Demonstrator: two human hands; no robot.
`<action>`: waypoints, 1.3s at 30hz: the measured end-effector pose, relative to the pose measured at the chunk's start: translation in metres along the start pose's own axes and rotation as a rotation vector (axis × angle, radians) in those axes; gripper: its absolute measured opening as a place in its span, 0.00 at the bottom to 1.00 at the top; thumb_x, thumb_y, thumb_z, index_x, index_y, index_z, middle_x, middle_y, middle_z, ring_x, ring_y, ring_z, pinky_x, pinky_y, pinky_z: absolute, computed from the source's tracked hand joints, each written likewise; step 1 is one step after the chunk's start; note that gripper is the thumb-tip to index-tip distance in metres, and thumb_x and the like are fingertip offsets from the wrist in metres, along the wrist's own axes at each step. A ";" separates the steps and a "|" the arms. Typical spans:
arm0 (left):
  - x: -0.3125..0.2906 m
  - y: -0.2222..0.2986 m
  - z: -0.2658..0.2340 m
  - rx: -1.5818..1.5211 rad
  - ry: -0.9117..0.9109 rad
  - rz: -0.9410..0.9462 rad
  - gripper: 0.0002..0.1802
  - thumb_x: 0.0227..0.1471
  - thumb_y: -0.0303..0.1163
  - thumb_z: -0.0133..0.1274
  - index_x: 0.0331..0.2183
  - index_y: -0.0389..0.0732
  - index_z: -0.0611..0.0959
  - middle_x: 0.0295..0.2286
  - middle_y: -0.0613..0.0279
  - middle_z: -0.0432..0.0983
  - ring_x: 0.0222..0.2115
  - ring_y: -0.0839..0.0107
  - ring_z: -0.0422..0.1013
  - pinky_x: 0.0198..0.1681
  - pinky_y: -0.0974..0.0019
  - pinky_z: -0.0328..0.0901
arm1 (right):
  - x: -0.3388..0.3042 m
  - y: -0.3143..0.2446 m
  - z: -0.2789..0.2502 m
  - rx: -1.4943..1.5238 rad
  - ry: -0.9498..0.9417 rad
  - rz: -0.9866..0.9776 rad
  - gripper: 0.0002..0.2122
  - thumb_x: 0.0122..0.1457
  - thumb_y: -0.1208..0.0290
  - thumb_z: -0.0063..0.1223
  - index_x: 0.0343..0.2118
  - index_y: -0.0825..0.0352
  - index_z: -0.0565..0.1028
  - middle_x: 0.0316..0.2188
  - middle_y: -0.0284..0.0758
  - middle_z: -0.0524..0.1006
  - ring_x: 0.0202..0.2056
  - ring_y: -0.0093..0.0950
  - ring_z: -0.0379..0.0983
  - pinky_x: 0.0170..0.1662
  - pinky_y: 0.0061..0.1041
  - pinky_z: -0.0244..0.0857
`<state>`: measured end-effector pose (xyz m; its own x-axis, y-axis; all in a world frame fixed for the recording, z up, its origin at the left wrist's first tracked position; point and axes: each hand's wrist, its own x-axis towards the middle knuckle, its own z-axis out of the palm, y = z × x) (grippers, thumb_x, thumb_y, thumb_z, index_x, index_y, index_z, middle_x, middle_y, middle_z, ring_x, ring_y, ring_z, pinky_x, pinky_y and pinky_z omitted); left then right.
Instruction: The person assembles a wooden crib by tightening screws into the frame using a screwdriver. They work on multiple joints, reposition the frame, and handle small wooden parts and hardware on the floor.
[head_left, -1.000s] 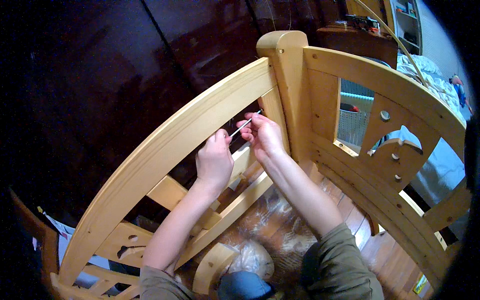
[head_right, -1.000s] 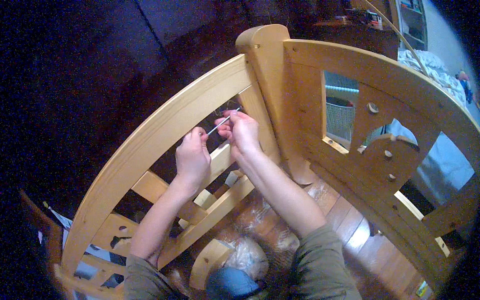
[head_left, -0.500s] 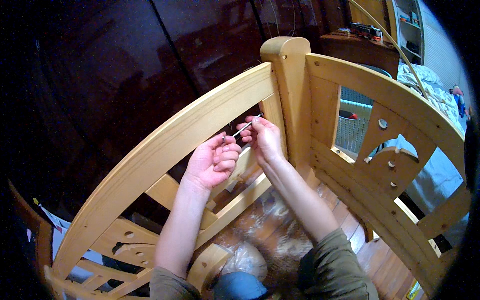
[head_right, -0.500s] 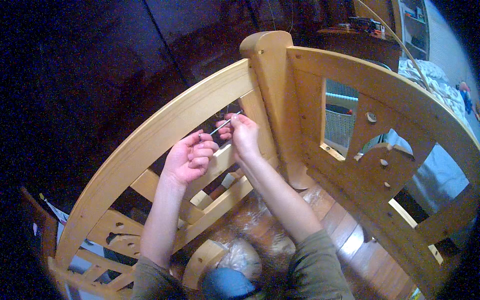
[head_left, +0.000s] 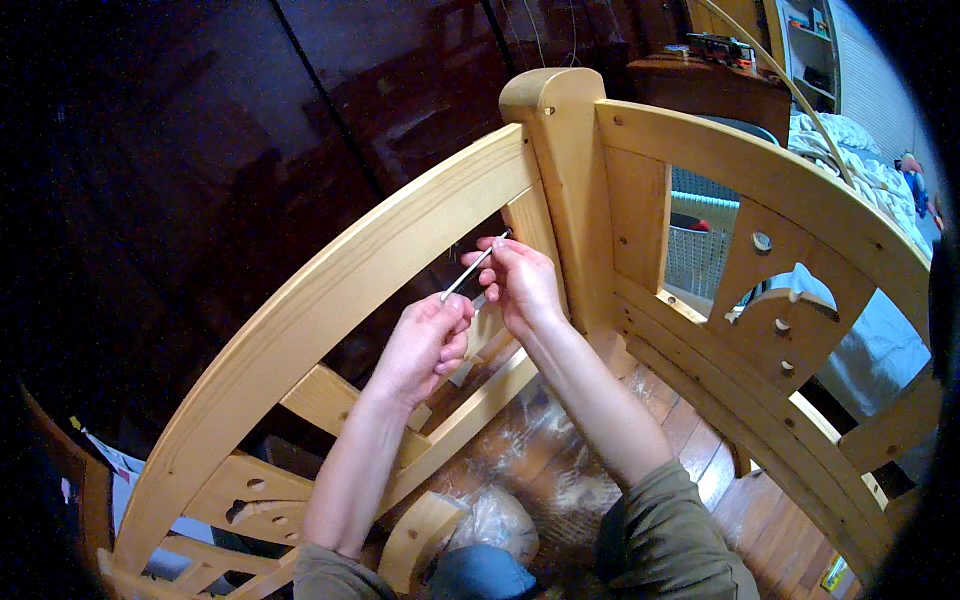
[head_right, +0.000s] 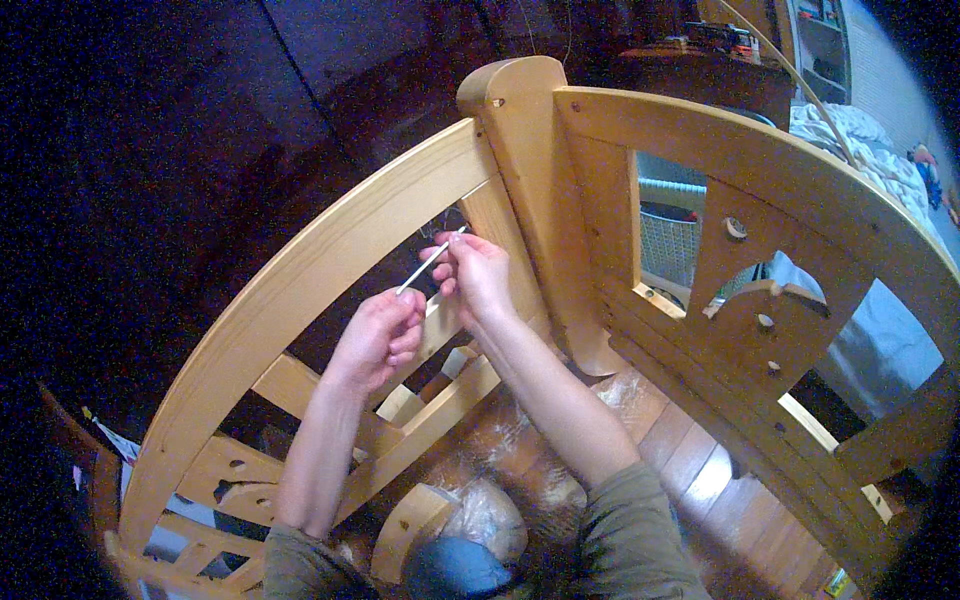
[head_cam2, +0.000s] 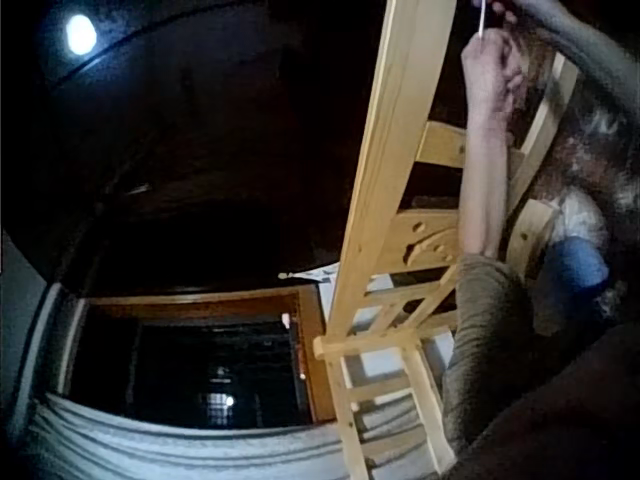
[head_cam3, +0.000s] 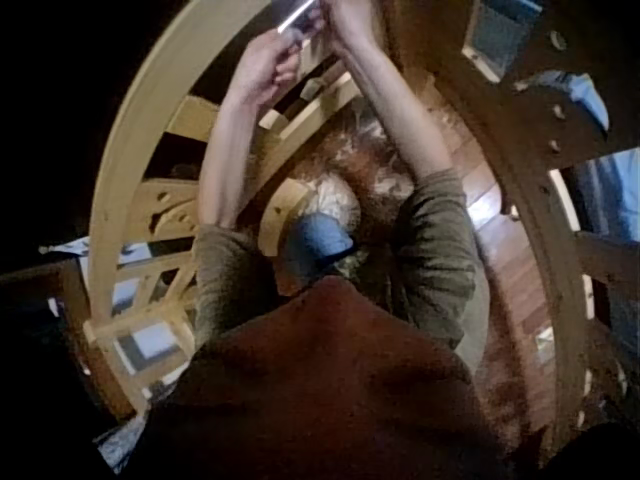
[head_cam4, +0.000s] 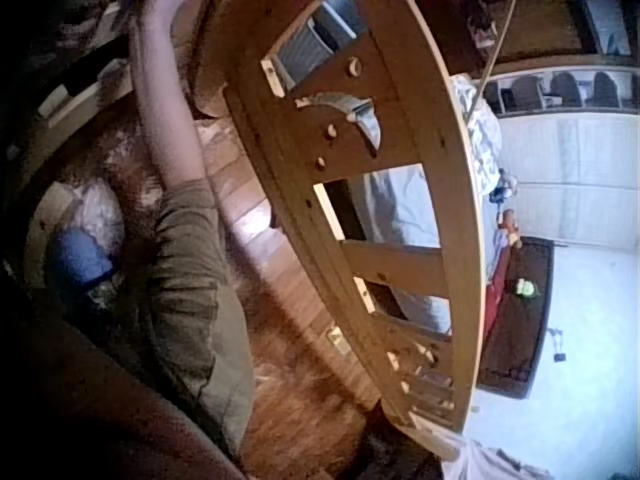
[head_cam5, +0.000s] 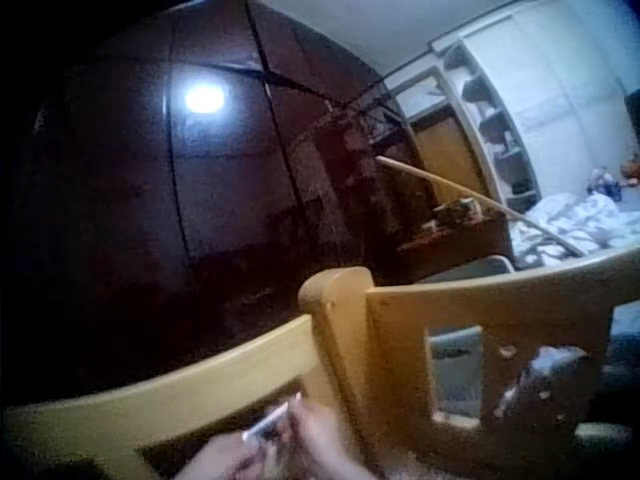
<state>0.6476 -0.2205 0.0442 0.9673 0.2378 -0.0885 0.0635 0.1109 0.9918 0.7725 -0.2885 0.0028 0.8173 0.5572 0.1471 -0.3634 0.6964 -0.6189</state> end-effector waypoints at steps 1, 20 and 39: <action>0.003 -0.005 -0.004 0.193 0.031 0.047 0.10 0.54 0.31 0.38 0.25 0.38 0.70 0.12 0.71 0.59 0.11 0.82 0.54 0.11 0.77 0.50 | -0.004 0.000 0.002 -0.027 -0.012 0.027 0.10 0.57 0.69 0.40 0.30 0.70 0.70 0.23 0.37 0.75 0.15 0.15 0.65 0.14 0.11 0.56; 0.007 -0.014 -0.016 1.644 0.560 0.659 0.08 0.48 0.32 0.44 0.25 0.37 0.70 0.19 0.54 0.67 0.18 0.59 0.70 0.22 0.56 0.65 | -0.010 0.007 0.019 0.068 -0.011 0.070 0.08 0.57 0.71 0.37 0.30 0.70 0.66 0.24 0.41 0.73 0.17 0.18 0.62 0.20 0.14 0.59; 0.019 0.011 -0.021 -0.760 -0.092 -0.460 0.13 0.54 0.33 0.30 0.25 0.38 0.68 0.13 0.71 0.56 0.09 0.85 0.48 0.08 0.81 0.44 | -0.013 0.004 0.017 0.003 -0.018 0.090 0.09 0.58 0.69 0.38 0.30 0.70 0.67 0.22 0.39 0.73 0.17 0.18 0.64 0.19 0.18 0.60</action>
<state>0.6615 -0.1946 0.0517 0.9041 -0.0631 -0.4226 0.3023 0.7935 0.5282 0.7530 -0.2852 0.0115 0.7732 0.6254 0.1051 -0.4360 0.6445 -0.6281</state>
